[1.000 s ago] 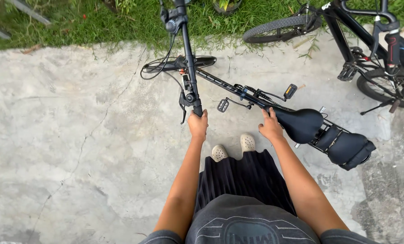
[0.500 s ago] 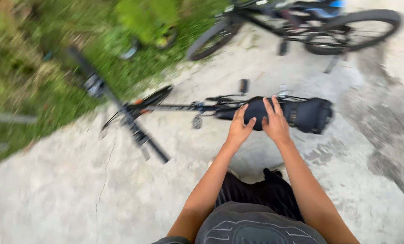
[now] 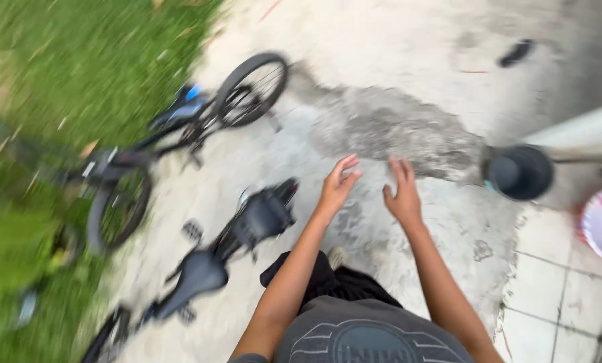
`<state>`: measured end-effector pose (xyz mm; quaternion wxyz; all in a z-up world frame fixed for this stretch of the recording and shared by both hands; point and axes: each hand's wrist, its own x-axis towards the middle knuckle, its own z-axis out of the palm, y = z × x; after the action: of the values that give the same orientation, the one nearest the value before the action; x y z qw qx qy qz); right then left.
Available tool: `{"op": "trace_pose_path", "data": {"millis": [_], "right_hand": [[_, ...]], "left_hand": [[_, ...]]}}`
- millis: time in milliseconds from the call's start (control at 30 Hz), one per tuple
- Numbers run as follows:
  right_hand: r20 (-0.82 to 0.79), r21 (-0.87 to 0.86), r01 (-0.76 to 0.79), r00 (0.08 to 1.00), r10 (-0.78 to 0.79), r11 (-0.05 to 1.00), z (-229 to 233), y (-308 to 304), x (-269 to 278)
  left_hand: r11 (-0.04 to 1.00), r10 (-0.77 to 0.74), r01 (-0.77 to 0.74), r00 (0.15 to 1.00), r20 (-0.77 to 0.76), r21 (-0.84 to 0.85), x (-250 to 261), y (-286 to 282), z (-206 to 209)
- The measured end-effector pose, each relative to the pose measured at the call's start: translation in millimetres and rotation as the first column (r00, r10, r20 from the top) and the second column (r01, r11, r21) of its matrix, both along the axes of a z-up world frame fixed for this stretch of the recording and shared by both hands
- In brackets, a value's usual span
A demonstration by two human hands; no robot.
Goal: The recorder moves several bicycles from an indoor storage area to an outdoor area and back.
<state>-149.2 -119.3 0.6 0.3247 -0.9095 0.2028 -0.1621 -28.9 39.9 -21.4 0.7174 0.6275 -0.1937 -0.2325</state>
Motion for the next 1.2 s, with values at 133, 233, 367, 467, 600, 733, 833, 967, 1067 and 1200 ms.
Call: {"op": "trace_pose_path", "data": {"millis": [133,233,367,467,600,733,833,967,1067,1200], "right_hand": [[0.051,0.08,0.197,0.978,-0.202,0.977,-32.0,-76.8,-12.0],[-0.125,0.342,0.433,0.901,-0.416,0.834,-49.0,-133.5,-1.4],[-0.059,0.263,0.486,0.87,-0.489,0.833,-125.4,-258.6,39.2],[-0.094,0.197,0.537,0.843,-0.53,0.82,-146.4,-334.9,76.8],[-0.043,0.181,0.546,0.835,-0.549,0.818,-123.8,-454.5,143.6],[0.012,0.322,0.639,0.735,-0.678,0.698,-92.0,-516.3,161.4],[0.023,0.33,0.701,0.664,-0.748,0.632,-119.1,-586.3,161.1],[-0.216,0.321,0.839,0.517,-0.828,0.44,-147.2,-676.0,144.7],[-0.255,0.321,0.862,0.478,-0.84,0.393,-171.7,-776.5,137.0],[-0.182,0.257,0.845,0.518,-0.836,0.468,-180.0,-918.3,145.1]], "left_hand": [[0.98,-0.198,0.201,0.974,-0.109,0.016,34.4,-91.9,-47.6],[0.957,-0.251,0.277,0.94,-0.229,0.09,72.7,-164.2,-79.3],[0.946,-0.265,0.305,0.924,-0.276,0.113,150.2,-270.3,-122.2],[0.926,-0.342,0.372,0.903,-0.262,0.072,215.3,-359.7,-133.8],[0.887,-0.369,0.414,0.901,-0.227,0.205,287.7,-485.7,-87.9],[0.854,-0.435,0.474,0.877,-0.207,0.214,301.6,-602.7,-78.5],[0.78,-0.572,0.605,0.793,-0.208,0.162,304.3,-706.4,-66.6],[0.65,-0.709,0.745,0.665,-0.233,0.149,301.5,-815.0,-77.2],[0.62,-0.754,0.778,0.626,-0.198,0.1,320.7,-921.1,-98.3],[0.61,-0.747,0.775,0.632,-0.205,0.166,347.9,-1023.0,-81.1]]}}
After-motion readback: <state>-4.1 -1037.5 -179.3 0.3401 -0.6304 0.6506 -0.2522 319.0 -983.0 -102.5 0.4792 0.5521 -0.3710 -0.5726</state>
